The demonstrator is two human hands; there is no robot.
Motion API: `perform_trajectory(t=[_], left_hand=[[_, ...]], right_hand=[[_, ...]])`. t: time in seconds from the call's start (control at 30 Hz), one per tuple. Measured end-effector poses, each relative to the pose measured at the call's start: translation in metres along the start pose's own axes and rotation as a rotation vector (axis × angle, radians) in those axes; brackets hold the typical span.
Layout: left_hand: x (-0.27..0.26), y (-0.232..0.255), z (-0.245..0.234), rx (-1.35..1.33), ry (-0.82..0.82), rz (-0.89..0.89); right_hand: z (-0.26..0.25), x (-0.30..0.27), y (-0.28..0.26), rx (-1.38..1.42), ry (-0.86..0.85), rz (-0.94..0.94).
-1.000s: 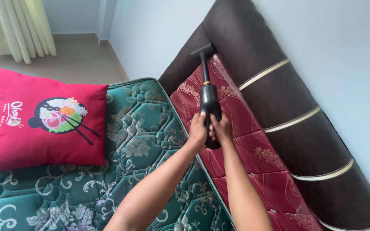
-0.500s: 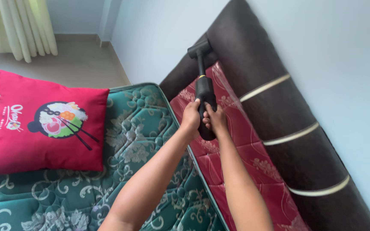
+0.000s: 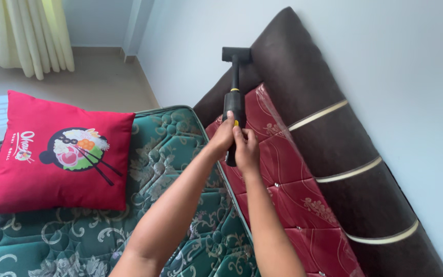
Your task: The person vacuums the headboard of a bed using a handheld vacuum cleaner.
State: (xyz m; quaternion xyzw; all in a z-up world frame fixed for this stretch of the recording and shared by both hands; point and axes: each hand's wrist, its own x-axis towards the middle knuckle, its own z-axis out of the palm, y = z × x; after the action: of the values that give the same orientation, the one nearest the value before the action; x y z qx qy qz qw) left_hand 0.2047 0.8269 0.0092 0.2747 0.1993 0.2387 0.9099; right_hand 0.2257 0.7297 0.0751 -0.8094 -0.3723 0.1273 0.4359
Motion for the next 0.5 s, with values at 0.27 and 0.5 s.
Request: perform_trajectory(t=[0.27, 0.5], left_hand=[[-0.062, 0.074, 0.022, 0.961, -0.015, -0.179], [-0.025, 0.077, 0.006, 1.127, 0.374, 0.092]], right_hand=[[0.003, 0.009, 0.023, 0.526, -0.083, 0.272], [0.005, -0.017, -0.012, -0.107, 0.065, 0.106]])
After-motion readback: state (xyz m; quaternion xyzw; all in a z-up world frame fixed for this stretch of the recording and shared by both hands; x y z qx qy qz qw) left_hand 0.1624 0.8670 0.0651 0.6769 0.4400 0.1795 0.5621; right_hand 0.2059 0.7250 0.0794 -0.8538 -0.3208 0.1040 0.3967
